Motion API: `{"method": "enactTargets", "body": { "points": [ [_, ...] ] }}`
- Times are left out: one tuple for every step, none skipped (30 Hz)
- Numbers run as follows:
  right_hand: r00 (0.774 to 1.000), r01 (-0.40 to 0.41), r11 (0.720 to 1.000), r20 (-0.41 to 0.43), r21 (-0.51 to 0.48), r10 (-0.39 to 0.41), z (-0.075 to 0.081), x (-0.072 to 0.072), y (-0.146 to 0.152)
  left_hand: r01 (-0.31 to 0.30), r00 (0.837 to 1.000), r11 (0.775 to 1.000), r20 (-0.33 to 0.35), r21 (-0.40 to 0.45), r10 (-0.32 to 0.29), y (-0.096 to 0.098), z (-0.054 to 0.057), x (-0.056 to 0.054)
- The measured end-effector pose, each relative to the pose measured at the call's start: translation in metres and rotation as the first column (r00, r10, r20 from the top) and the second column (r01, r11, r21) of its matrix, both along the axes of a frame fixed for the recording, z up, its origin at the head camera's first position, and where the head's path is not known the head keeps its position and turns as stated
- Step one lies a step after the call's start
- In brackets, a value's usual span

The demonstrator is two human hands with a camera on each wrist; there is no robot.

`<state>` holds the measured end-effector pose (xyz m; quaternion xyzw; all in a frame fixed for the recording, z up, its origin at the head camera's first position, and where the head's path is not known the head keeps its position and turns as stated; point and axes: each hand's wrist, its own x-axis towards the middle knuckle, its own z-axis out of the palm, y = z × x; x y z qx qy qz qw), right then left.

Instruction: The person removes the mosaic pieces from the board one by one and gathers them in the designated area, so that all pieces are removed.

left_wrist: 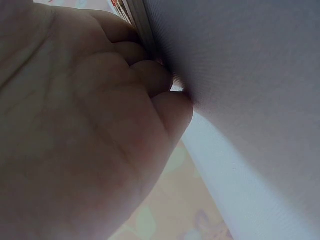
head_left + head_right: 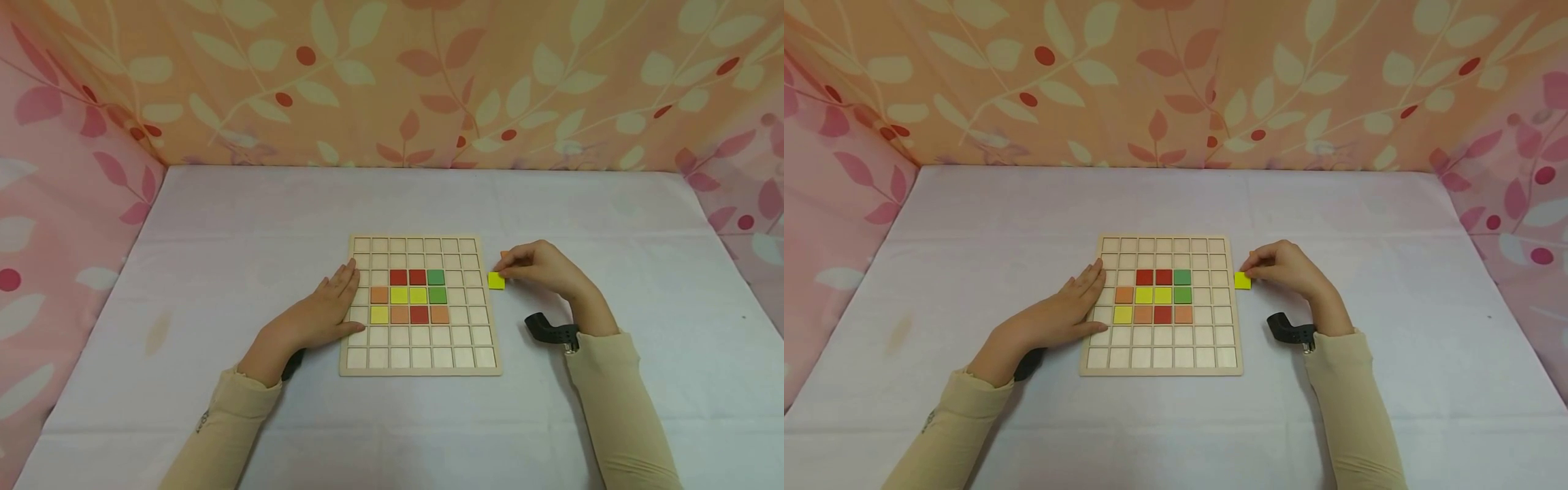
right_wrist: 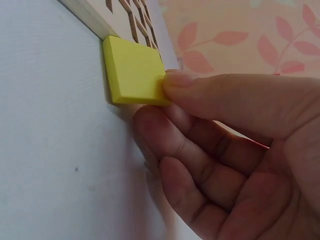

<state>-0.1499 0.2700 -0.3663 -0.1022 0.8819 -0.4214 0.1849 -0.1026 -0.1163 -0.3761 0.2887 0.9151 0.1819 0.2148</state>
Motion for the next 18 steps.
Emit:
{"method": "enactTargets", "body": {
  "points": [
    [1.000,-0.002,1.000,-0.003,0.005,0.002,0.0002,0.0001,-0.0002,-0.001,1.000,1.000,0.000,0.001,0.001,0.0000,0.0001,0.0001],
    [1.000,-0.006,1.000,-0.005,0.009,0.006,0.0002,0.0002,-0.0003,-0.001,1.000,1.000,0.002,0.002,0.001,0.0000,0.0002,0.0001],
    [1.000,-0.010,1.000,-0.008,0.014,0.010,0.0002,0.0002,-0.0003,-0.001,1.000,1.000,0.002,0.002,0.001,0.0000,0.0002,0.0001],
    [1.000,-0.014,1.000,-0.010,0.017,0.014,0.0001,0.0002,-0.0002,-0.001,1.000,1.000,0.001,0.002,0.001,0.0000,0.0003,0.0001],
    [1.000,-0.017,1.000,-0.013,0.020,0.017,0.0000,0.0002,-0.0001,0.000,1.000,1.000,0.001,0.003,0.000,0.0000,0.0003,0.0000],
    [1.000,-0.020,1.000,-0.017,0.023,0.021,0.0003,0.0004,-0.0001,0.000,1.000,1.000,0.001,0.003,0.000,-0.0001,0.0003,0.0000],
    [1.000,-0.022,0.999,-0.021,0.027,0.023,0.0006,0.0006,-0.0002,0.000,1.000,1.000,0.002,0.004,0.000,-0.0001,0.0003,0.0000],
    [0.999,-0.023,0.999,-0.024,0.029,0.024,0.0007,0.0006,0.0000,0.001,1.000,1.000,0.002,0.005,-0.001,-0.0002,0.0004,0.0000],
    [0.999,-0.025,0.999,-0.028,0.031,0.026,0.0006,0.0006,0.0001,0.002,1.000,1.000,0.001,0.006,-0.002,-0.0003,0.0004,0.0000],
    [0.999,-0.026,0.999,-0.032,0.033,0.027,0.0007,0.0006,0.0001,0.002,1.000,1.000,0.001,0.007,-0.002,-0.0003,0.0005,0.0000],
    [0.999,-0.025,0.999,-0.034,0.034,0.026,0.0010,0.0007,0.0002,0.003,1.000,1.000,0.001,0.008,-0.003,-0.0004,0.0006,0.0000],
    [0.999,-0.025,0.999,-0.035,0.035,0.026,0.0013,0.0008,0.0002,0.003,1.000,1.000,0.001,0.008,-0.003,-0.0005,0.0007,-0.0001],
    [0.999,-0.023,0.999,-0.036,0.036,0.025,0.0014,0.0007,0.0003,0.004,1.000,1.000,0.001,0.009,-0.004,-0.0005,0.0008,-0.0001],
    [0.999,-0.023,0.999,-0.037,0.035,0.024,0.0015,0.0008,0.0002,0.005,1.000,1.000,0.000,0.008,-0.005,-0.0005,0.0008,-0.0001],
    [0.999,-0.023,0.999,-0.038,0.035,0.025,0.0018,0.0008,0.0002,0.005,1.000,1.000,-0.001,0.008,-0.005,-0.0006,0.0008,-0.0002],
    [0.999,-0.021,0.999,-0.037,0.034,0.022,0.0020,0.0008,0.0001,0.006,1.000,1.000,-0.002,0.007,-0.006,-0.0006,0.0008,-0.0002],
    [0.999,-0.020,0.999,-0.036,0.033,0.021,0.0022,0.0007,0.0001,0.006,1.000,1.000,-0.002,0.006,-0.006,-0.0006,0.0008,-0.0002],
    [0.999,-0.020,0.999,-0.036,0.033,0.021,0.0021,0.0006,0.0003,0.006,1.000,1.000,-0.002,0.006,-0.006,-0.0007,0.0008,-0.0002]
  ]
}}
